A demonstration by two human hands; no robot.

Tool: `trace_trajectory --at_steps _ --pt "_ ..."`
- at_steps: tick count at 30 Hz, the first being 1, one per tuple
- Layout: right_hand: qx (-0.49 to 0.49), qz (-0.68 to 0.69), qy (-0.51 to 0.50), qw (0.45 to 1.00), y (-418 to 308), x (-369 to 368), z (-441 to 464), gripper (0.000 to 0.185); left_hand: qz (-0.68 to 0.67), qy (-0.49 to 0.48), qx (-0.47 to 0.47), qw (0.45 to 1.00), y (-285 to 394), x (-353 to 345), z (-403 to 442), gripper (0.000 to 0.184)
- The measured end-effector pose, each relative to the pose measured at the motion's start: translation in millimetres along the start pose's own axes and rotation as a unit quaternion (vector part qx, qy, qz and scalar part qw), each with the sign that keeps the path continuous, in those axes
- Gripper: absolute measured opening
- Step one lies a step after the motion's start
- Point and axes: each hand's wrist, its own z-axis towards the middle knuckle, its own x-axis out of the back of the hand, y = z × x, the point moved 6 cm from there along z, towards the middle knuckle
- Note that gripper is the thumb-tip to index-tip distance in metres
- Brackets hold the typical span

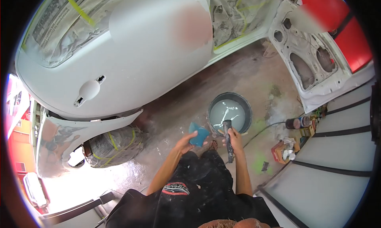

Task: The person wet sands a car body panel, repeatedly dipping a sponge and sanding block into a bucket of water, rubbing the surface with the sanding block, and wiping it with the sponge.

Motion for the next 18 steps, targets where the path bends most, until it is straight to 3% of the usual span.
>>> trace_trajectory --at_steps 4,9,12,15,18 --pt "-0.049 0.084 -0.017 0.995 12.9 45.8 22.9 0.037 0.156 0.043 0.035 0.986 -6.1 -9.5 27.7 0.061" --pt "-0.125 0.111 -0.034 0.985 33.6 52.0 31.7 0.038 0.279 0.143 0.05 0.948 -7.9 -16.6 83.7 0.052" --pt "-0.149 0.138 -0.03 0.979 58.6 53.6 45.3 0.04 0.345 0.17 0.003 0.923 -7.4 -13.0 138.4 0.056" --pt "-0.158 0.163 -0.002 0.974 75.6 58.7 48.8 0.042 0.373 0.147 0.036 0.916 -7.5 -21.3 191.1 0.073" --pt "-0.143 0.167 0.021 0.975 70.0 60.6 43.6 0.042 0.494 0.159 0.002 0.855 -43.6 41.8 278.4 0.074"
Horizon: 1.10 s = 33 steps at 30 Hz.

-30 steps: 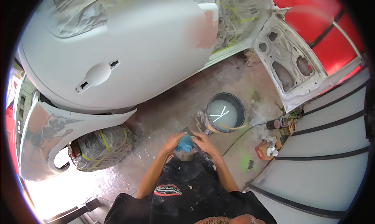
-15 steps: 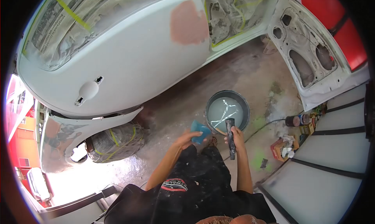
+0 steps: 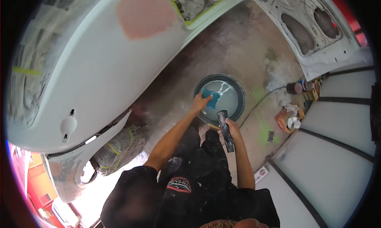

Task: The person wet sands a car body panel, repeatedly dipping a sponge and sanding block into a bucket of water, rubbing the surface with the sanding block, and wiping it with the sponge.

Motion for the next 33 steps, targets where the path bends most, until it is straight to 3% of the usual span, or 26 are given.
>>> trace_trajectory --at_steps 3,6,10,12,14,17,18,20,22,26,27,28,30,33 --pt "-0.009 -0.006 0.025 1.0 -5.6 -5.1 0.3 0.046 0.097 -0.079 0.008 0.992 -35.3 -34.8 60.8 0.071" --pt "0.01 -0.004 0.027 1.0 -7.9 -6.4 4.8 0.055 0.229 -0.068 -0.035 0.97 -46.9 -63.5 89.0 0.064" --pt "0.016 0.026 0.036 0.999 -4.5 -3.6 5.5 0.063 0.407 -0.088 -0.014 0.909 -74.3 -92.0 101.7 0.025" --pt "0.025 0.025 0.041 0.999 -6.5 -4.2 6.6 0.064 0.515 -0.077 -0.114 0.846 -117.3 -122.1 102.5 0.019" --pt "0.037 0.039 0.049 0.997 -2.3 -4.9 7.8 0.059 0.517 -0.173 -0.196 0.815 -111.3 -126.7 75.2 0.018" --pt "0.034 0.076 0.041 0.996 -0.6 -1.2 9.1 0.062 0.562 -0.362 -0.118 0.734 -63.3 -112.8 51.5 0.027" --pt "0.035 0.066 0.045 0.996 2.4 1.6 9.5 0.062 0.506 -0.356 -0.135 0.774 -33.1 -100.9 40.8 0.032" --pt "0.04 0.044 0.045 0.997 6.5 8.0 15.0 0.062 0.39 -0.332 -0.172 0.842 24.5 -52.3 20.3 0.044" --pt "0.038 0.053 0.059 0.996 7.9 9.1 15.1 0.062 0.301 -0.217 -0.264 0.89 68.9 2.1 0.9 0.056" --pt "0.044 0.05 0.063 0.996 2.9 2.8 12.1 0.049 0.291 -0.062 -0.266 0.917 229.6 141.6 -60.1 0.052" --pt "0.038 0.057 0.058 0.996 2.8 3.9 14.1 0.063 0.285 -0.002 -0.291 0.913 259.5 174.4 -72.9 0.05" --pt "0.038 0.055 0.053 0.996 2.4 4.1 15.6 0.063 0.278 0.055 -0.316 0.906 283.7 207.5 -84.6 0.047" --pt "0.036 0.053 0.047 0.997 2.8 4.5 16.3 0.062 0.396 0.195 -0.501 0.745 340.8 264.1 -120.3 0.045" --pt "0.044 0.063 0.045 0.996 0.4 2.5 13.8 0.06 0.528 0.353 -0.516 0.575 380.3 327.3 -158.0 0.051"
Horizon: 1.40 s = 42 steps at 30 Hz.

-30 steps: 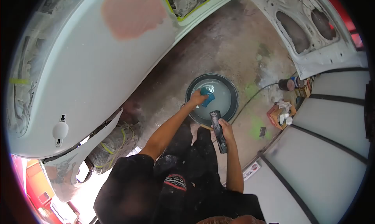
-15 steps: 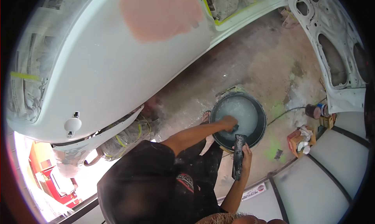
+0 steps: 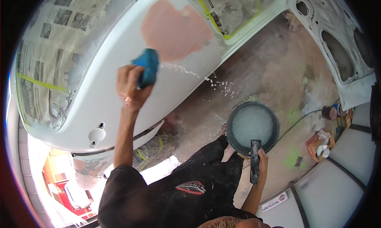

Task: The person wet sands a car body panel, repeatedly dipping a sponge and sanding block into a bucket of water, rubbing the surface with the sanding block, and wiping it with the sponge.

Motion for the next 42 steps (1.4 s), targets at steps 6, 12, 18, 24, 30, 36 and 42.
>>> trace_trajectory --at_steps 6,12,18,24,30,36,42 --pt "-0.002 0.03 0.007 1.0 9.6 6.5 4.5 0.067 0.116 0.08 -0.037 0.989 -59.7 -50.4 27.8 0.083" --pt "0.017 -0.012 0.036 0.999 1.3 -1.7 0.3 0.043 0.247 -0.031 -0.118 0.961 -19.6 -162.7 116.0 0.088" --pt "0.006 -0.034 0.04 0.999 -5.2 -10.9 -5.0 0.043 0.263 -0.127 -0.286 0.913 30.1 -243.3 92.7 0.066" --pt "0.003 -0.014 0.048 0.999 -1.0 -10.4 -6.5 0.042 0.146 -0.194 -0.38 0.893 53.7 -317.9 -1.0 0.041" --pt "-0.005 -0.023 0.026 0.999 0.5 -7.2 -2.8 0.041 -0.076 -0.351 -0.303 0.883 30.8 -328.3 -140.5 0.019" --pt "-0.049 -0.051 -0.025 0.997 2.7 -4.3 2.6 0.05 -0.136 -0.534 0.158 0.819 -15.0 -207.5 -376.1 0.031" --pt "-0.118 -0.081 -0.058 0.988 4.1 2.2 19.2 0.053 -0.017 -0.618 0.43 0.658 45.2 23.3 -590.8 0.057"
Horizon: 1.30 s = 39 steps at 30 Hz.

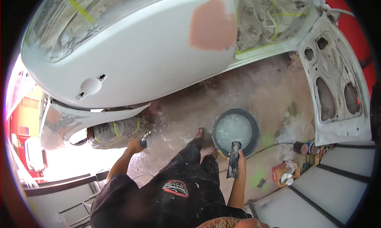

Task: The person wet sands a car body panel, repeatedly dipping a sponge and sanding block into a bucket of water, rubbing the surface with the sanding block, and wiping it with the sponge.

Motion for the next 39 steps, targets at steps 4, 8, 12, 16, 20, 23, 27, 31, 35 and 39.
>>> trace_trajectory --at_steps 4,8,12,16,20,23,27,31,35,39 --pt "-0.032 -0.045 -0.026 0.998 -12.3 -14.9 -3.5 0.051 -0.078 -0.066 0.227 0.969 -77.5 -79.6 -116.7 0.061" --pt "-0.034 -0.055 -0.033 0.997 -16.6 -32.0 23.9 0.056 -0.174 -0.024 0.324 0.93 -111.2 -133.9 -182.1 0.06" --pt "-0.07 -0.005 -0.033 0.997 -25.3 -91.1 25.2 0.058 -0.288 0.014 0.36 0.887 -128.4 -172.4 -200.4 0.058" --pt "0.061 -0.1 0.031 0.993 -30.1 -136.3 44.7 0.057 -0.312 0.016 0.345 0.885 -149.3 -236.4 -194.8 0.062" --pt "0.114 -0.077 0.071 0.988 3.3 -205.4 41.9 0.047 -0.381 -0.051 0.331 0.862 -186.0 -272.1 -165.4 0.059" --pt "0.094 -0.2 0.134 0.966 46.1 -258.0 33.4 0.046 -0.448 -0.031 0.329 0.831 -202.2 -296.2 -149.7 0.058" --pt "0.102 -0.365 0.1 0.92 111.9 -332.8 20.6 0.037 -0.531 -0.056 0.33 0.779 -219.8 -291.2 -120.2 0.056" --pt "0.125 -0.495 0.065 0.857 157.1 -376.8 15.9 0.039 -0.568 -0.046 0.288 0.77 -233.1 -282.9 -86.6 0.058" --pt "0.126 -0.57 0.049 0.811 179.6 -400.8 23.5 0.043 -0.565 -0.021 0.294 0.77 -247.3 -327.4 -52.5 0.069" --pt "0.163 -0.622 0.049 0.765 181.5 -392.6 45.7 0.044 -0.658 -0.055 0.255 0.707 -254.0 -342.0 -27.5 0.07"
